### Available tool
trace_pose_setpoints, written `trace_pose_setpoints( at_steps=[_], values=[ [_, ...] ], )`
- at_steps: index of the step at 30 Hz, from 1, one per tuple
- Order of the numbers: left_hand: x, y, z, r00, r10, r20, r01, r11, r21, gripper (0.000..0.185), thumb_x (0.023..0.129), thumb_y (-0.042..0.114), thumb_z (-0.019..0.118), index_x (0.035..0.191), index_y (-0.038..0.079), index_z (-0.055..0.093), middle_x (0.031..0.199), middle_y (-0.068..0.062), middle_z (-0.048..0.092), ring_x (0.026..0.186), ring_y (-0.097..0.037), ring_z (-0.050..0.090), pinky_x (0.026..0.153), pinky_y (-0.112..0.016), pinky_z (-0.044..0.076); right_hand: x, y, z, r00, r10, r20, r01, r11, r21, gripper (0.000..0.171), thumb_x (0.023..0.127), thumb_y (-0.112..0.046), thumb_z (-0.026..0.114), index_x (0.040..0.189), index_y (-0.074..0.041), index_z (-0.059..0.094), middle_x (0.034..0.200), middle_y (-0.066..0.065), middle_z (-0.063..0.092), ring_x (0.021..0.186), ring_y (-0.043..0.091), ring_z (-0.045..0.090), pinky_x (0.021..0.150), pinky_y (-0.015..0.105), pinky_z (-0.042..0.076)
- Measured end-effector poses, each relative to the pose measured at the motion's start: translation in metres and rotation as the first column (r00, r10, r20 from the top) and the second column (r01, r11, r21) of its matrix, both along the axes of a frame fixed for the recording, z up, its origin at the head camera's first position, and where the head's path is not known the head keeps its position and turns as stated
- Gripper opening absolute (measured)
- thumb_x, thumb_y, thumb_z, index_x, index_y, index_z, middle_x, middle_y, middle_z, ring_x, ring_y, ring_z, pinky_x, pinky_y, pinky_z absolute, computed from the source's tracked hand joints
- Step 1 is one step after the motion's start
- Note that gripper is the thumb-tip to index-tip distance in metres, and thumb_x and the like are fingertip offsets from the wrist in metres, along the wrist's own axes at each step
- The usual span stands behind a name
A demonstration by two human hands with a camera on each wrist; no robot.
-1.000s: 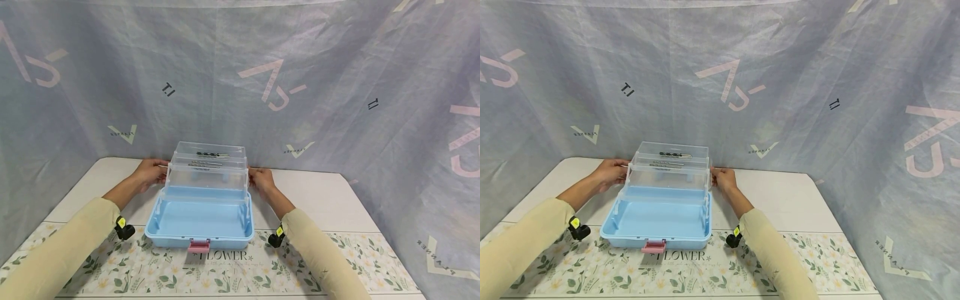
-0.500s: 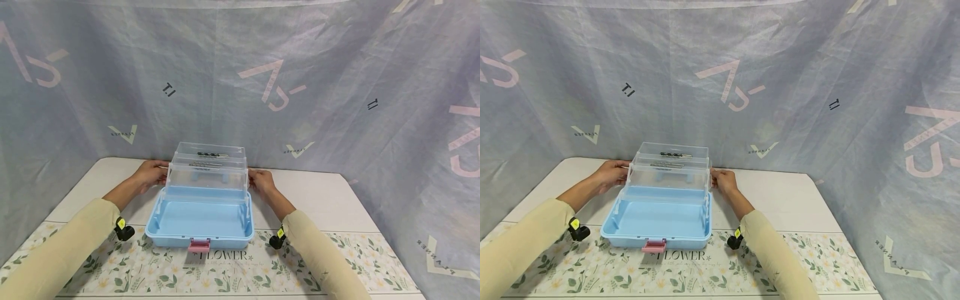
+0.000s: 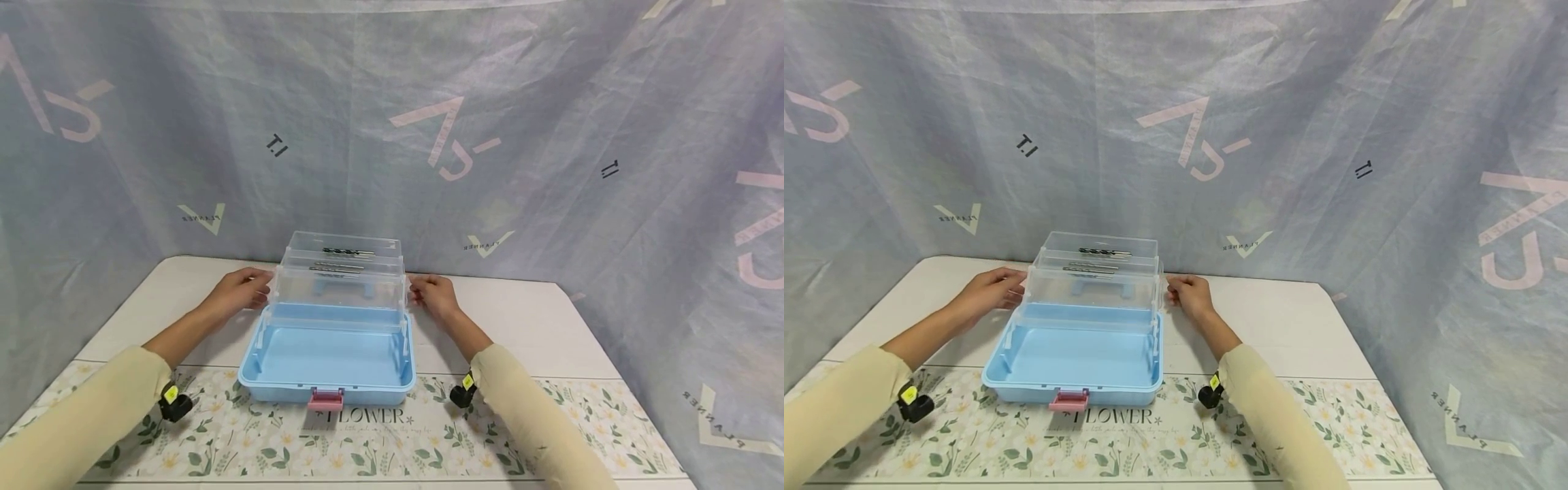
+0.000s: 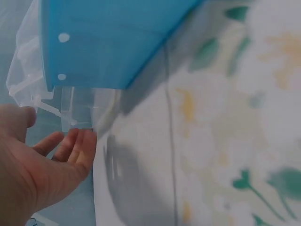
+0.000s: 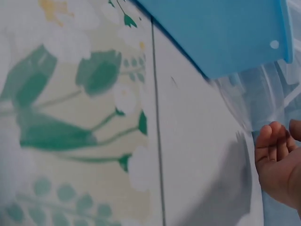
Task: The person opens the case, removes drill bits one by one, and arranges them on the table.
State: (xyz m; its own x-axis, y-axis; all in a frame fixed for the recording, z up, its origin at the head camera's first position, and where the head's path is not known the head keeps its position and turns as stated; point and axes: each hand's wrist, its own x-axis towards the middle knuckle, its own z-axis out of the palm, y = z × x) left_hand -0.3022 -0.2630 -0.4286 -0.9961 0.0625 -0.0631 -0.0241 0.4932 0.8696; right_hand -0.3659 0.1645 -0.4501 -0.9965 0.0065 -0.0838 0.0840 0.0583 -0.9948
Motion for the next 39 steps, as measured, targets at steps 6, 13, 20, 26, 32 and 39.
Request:
trace_pose_setpoints(
  at_steps=[6,13,20,26,32,39],
  values=[
    [0.027,-0.001,0.007,0.999,-0.038,-0.001,0.038,0.992,-0.119,0.088,0.118,0.07,0.036,0.173,0.0,0.039,0.165,-0.034,0.053,0.154,-0.053,0.053,0.123,-0.07,0.047,-0.004,0.009,0.009,0.999,0.032,-0.04,-0.031,0.999,0.019,0.032,0.114,-0.019,0.071,0.13,0.008,0.073,0.099,0.003,0.078,0.083,0.013,0.074,0.077,0.028,0.066],
    [0.055,0.005,0.008,0.997,-0.067,0.04,0.074,0.972,-0.225,0.1,0.114,0.077,0.037,0.183,0.009,0.014,0.18,-0.034,0.032,0.162,-0.062,0.036,0.122,-0.084,0.037,-0.006,0.016,0.024,0.989,0.089,-0.122,-0.082,0.994,0.066,0.042,0.113,-0.025,0.072,0.138,0.009,0.071,0.116,0.014,0.079,0.091,0.013,0.075,0.082,0.026,0.065],
    [0.079,0.007,0.002,0.988,-0.153,0.014,0.153,0.977,-0.149,0.112,0.111,0.061,0.062,0.182,0.014,-0.011,0.179,-0.038,0.026,0.162,-0.063,0.035,0.12,-0.081,0.043,-0.01,0.016,0.048,0.959,0.164,-0.232,-0.129,0.979,0.16,0.044,0.111,-0.03,0.076,0.141,0.001,0.075,0.122,0.017,0.077,0.102,0.021,0.073,0.089,0.03,0.065],
    [0.09,0.02,-0.004,0.985,-0.173,-0.006,0.171,0.975,-0.141,0.136,0.099,0.054,0.084,0.181,0.015,-0.017,0.182,-0.04,0.018,0.163,-0.066,0.028,0.119,-0.082,0.044,-0.015,0.011,0.067,0.944,0.19,-0.271,-0.121,0.96,0.252,0.039,0.107,-0.036,0.081,0.135,-0.009,0.083,0.125,0.006,0.08,0.11,0.032,0.069,0.105,0.055,0.062],
    [0.094,0.027,-0.007,0.987,-0.159,0.028,0.162,0.975,-0.155,0.145,0.093,0.055,0.091,0.181,0.019,-0.019,0.186,-0.036,0.003,0.165,-0.072,0.016,0.111,-0.089,0.043,-0.018,-0.003,0.076,0.918,0.258,-0.303,-0.168,0.941,0.293,0.033,0.104,-0.032,0.085,0.13,-0.011,0.086,0.128,0.011,0.082,0.12,0.027,0.073,0.115,0.068,0.053],
    [0.098,0.032,-0.005,0.98,-0.19,0.056,0.196,0.968,-0.156,0.15,0.089,0.055,0.094,0.181,0.017,-0.018,0.186,-0.036,0.0,0.165,-0.072,0.016,0.111,-0.087,0.045,-0.021,-0.016,0.076,0.892,0.305,-0.334,-0.172,0.912,0.372,0.029,0.103,-0.028,0.086,0.127,-0.011,0.088,0.123,0.009,0.076,0.099,0.012,0.065,0.095,0.046,0.058]
  ],
)
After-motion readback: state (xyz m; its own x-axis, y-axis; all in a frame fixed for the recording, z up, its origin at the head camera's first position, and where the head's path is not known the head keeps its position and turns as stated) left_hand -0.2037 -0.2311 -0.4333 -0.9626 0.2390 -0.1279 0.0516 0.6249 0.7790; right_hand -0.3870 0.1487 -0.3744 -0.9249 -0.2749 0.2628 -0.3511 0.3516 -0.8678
